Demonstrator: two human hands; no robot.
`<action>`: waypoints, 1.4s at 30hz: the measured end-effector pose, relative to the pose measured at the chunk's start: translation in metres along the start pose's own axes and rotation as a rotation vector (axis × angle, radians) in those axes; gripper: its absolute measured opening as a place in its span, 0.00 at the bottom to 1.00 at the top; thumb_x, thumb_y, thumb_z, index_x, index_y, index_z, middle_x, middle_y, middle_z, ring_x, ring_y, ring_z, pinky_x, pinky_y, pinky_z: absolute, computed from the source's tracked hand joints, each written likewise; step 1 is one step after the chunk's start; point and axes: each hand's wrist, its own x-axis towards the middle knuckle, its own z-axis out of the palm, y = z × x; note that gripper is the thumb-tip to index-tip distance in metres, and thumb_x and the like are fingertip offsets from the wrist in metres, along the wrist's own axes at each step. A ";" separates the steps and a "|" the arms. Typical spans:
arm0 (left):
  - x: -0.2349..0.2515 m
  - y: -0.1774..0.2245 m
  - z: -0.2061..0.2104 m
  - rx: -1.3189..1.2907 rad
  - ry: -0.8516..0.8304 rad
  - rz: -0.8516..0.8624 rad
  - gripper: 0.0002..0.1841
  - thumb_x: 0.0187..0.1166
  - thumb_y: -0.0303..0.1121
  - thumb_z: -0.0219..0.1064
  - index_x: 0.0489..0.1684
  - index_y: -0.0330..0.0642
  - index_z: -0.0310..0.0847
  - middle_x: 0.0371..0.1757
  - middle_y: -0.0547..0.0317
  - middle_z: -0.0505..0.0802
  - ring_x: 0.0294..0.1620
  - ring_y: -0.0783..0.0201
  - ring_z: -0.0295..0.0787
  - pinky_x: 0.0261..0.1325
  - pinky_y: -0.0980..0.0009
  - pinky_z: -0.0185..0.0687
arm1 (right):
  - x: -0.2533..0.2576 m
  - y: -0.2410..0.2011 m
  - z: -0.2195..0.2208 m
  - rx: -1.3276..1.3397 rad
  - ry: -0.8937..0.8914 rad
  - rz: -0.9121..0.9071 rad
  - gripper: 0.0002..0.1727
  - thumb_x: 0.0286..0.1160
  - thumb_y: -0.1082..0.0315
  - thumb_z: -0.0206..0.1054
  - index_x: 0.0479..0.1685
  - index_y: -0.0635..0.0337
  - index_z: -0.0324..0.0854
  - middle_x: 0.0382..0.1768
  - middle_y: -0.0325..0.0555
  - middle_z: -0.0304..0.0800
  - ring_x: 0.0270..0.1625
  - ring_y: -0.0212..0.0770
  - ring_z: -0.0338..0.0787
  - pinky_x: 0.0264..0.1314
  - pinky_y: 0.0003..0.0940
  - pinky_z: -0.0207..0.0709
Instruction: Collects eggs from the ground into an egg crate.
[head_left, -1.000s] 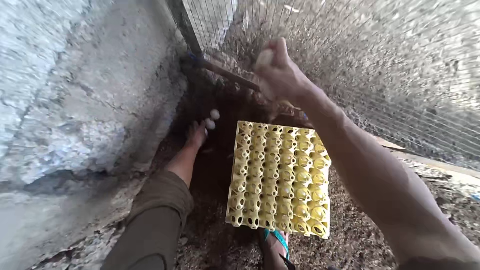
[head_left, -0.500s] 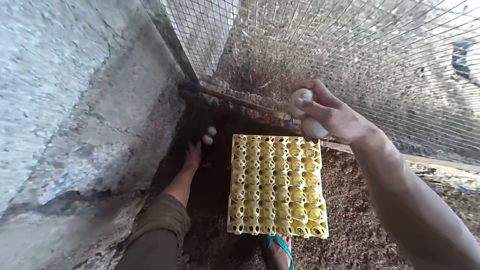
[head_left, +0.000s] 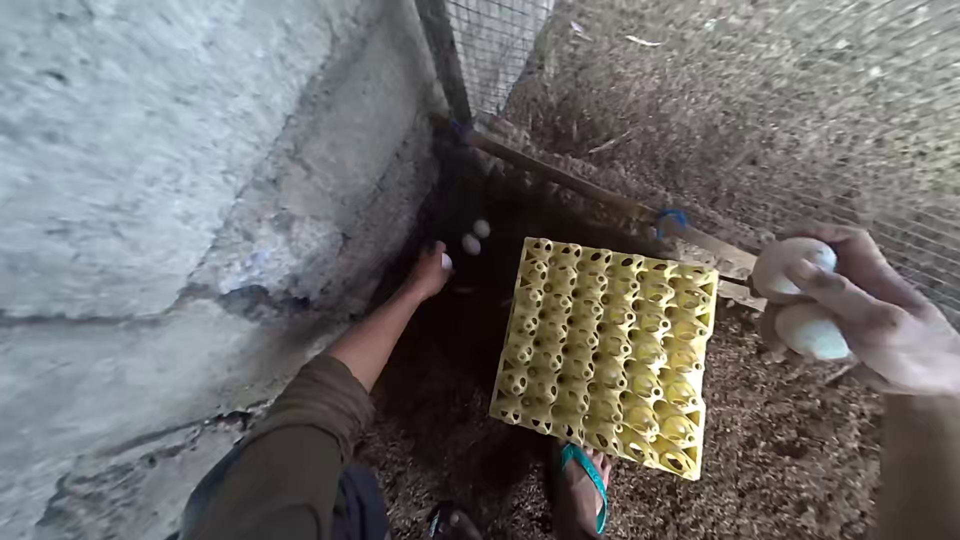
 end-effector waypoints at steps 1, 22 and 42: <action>-0.005 -0.002 -0.004 -0.004 -0.019 0.013 0.35 0.79 0.34 0.73 0.84 0.37 0.62 0.76 0.24 0.75 0.71 0.29 0.79 0.70 0.34 0.77 | -0.002 0.005 0.001 0.004 -0.005 0.003 0.19 0.84 0.52 0.56 0.72 0.35 0.70 0.36 0.34 0.88 0.20 0.32 0.87 0.15 0.30 0.85; -0.125 -0.079 -0.064 0.645 -0.694 -0.026 0.33 0.75 0.32 0.77 0.81 0.40 0.71 0.69 0.27 0.83 0.69 0.28 0.81 0.70 0.31 0.74 | -0.028 0.032 0.007 -0.122 -0.080 0.072 0.27 0.81 0.58 0.59 0.79 0.42 0.62 0.42 0.30 0.87 0.29 0.25 0.88 0.30 0.25 0.87; -0.044 0.194 0.004 -0.071 0.091 0.480 0.31 0.72 0.41 0.81 0.73 0.39 0.78 0.68 0.37 0.83 0.68 0.42 0.84 0.71 0.47 0.80 | 0.113 0.041 0.131 -0.601 -0.154 -0.029 0.32 0.71 0.52 0.78 0.73 0.51 0.74 0.56 0.59 0.88 0.55 0.62 0.91 0.53 0.67 0.83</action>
